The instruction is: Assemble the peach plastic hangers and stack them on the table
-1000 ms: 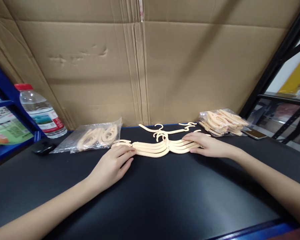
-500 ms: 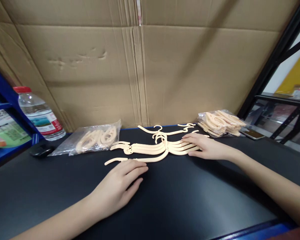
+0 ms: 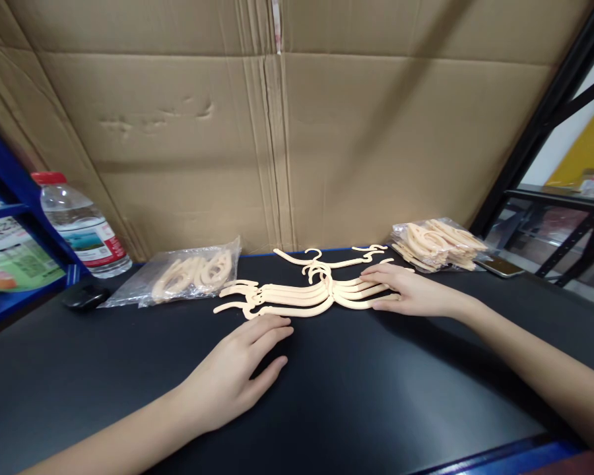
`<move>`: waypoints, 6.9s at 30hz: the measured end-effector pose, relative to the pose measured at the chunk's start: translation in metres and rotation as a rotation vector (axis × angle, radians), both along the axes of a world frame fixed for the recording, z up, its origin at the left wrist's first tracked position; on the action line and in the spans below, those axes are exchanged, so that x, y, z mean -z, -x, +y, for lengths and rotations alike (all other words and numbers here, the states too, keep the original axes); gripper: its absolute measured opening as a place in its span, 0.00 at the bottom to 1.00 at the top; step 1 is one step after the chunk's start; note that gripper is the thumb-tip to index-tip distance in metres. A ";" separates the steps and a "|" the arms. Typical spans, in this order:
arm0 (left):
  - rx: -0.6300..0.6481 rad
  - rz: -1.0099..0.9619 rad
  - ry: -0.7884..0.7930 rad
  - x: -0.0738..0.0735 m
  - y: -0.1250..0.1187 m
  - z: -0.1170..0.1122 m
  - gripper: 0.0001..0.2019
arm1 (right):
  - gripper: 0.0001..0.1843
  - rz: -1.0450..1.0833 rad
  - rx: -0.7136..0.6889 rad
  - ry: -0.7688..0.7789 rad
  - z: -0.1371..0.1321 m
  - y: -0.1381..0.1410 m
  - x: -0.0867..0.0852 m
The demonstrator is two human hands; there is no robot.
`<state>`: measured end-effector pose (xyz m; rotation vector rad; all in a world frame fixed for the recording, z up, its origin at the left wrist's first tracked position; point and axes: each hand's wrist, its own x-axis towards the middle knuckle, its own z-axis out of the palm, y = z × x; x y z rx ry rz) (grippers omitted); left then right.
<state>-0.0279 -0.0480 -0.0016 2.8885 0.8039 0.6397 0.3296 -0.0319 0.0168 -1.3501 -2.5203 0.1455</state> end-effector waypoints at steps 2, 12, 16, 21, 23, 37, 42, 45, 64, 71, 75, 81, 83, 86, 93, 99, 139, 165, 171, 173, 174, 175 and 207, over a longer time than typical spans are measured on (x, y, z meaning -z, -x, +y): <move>0.013 0.007 -0.001 -0.001 0.000 0.000 0.16 | 0.25 0.024 0.016 -0.018 0.002 -0.002 0.001; 0.127 0.020 -0.013 -0.004 -0.002 0.000 0.16 | 0.17 -0.040 0.314 -0.162 0.049 -0.032 -0.001; 0.131 0.015 0.013 -0.007 -0.001 -0.002 0.16 | 0.16 -0.108 0.401 -0.128 0.080 -0.038 -0.013; 0.108 0.014 0.057 -0.009 0.000 -0.004 0.18 | 0.10 -0.252 0.487 -0.052 0.119 -0.047 -0.018; 0.109 0.008 0.070 -0.009 0.000 -0.004 0.18 | 0.13 -0.302 0.514 -0.010 0.130 -0.050 -0.015; 0.118 -0.007 0.088 -0.007 0.001 -0.003 0.19 | 0.16 -0.369 0.586 0.006 0.132 -0.058 0.008; 0.113 -0.011 0.091 -0.007 0.001 -0.003 0.18 | 0.15 -0.319 0.575 -0.020 0.130 -0.059 0.001; 0.116 -0.021 0.084 -0.006 0.001 -0.003 0.18 | 0.14 -0.261 0.561 -0.057 0.127 -0.060 -0.003; 0.008 -0.585 0.820 -0.003 -0.023 -0.004 0.20 | 0.16 0.798 -0.002 0.389 0.026 0.090 -0.025; -0.055 -0.924 0.945 -0.007 -0.034 -0.019 0.09 | 0.14 0.963 -0.083 0.654 -0.021 0.150 -0.025; -0.075 -0.981 1.010 -0.007 -0.032 -0.021 0.10 | 0.12 0.928 -0.067 0.666 -0.020 0.150 -0.029; -0.101 -1.099 1.144 -0.005 -0.032 -0.017 0.13 | 0.12 0.410 0.047 0.014 0.033 0.094 -0.035; -0.094 -1.077 1.169 -0.005 -0.032 -0.018 0.13 | 0.11 0.212 0.109 -0.095 0.059 0.071 -0.027; -0.093 -1.057 1.175 -0.004 -0.031 -0.019 0.15 | 0.09 0.146 0.114 -0.077 0.086 0.050 -0.010; -0.087 -1.025 1.137 -0.002 -0.027 -0.018 0.13 | 0.05 0.128 0.142 -0.073 0.096 0.052 0.005; -0.085 -1.002 1.108 -0.004 -0.025 -0.018 0.11 | 0.03 0.191 0.207 -0.122 0.086 0.047 -0.014; -0.059 -1.222 1.367 -0.014 -0.014 -0.013 0.08 | 0.16 0.304 -0.002 -0.152 -0.048 0.060 -0.017; -0.068 -1.238 1.401 -0.011 -0.014 -0.013 0.11 | 0.09 0.254 -0.115 -0.364 -0.052 0.067 -0.006; -0.105 -1.215 1.357 -0.010 -0.012 -0.013 0.11 | 0.09 0.272 -0.136 -0.371 -0.054 0.068 -0.003; -0.114 -1.214 1.336 -0.010 -0.012 -0.013 0.12 | 0.09 0.280 -0.135 -0.352 -0.056 0.070 -0.003; -0.116 -1.217 1.326 -0.009 -0.011 -0.013 0.12 | 0.09 0.286 -0.138 -0.336 -0.057 0.071 -0.003; -0.116 -1.222 1.315 -0.009 -0.011 -0.012 0.13 | 0.09 0.296 -0.142 -0.321 -0.058 0.072 -0.004; -0.236 -1.220 1.448 -0.015 -0.013 -0.016 0.09 | 0.07 0.781 0.153 0.085 -0.052 0.079 -0.002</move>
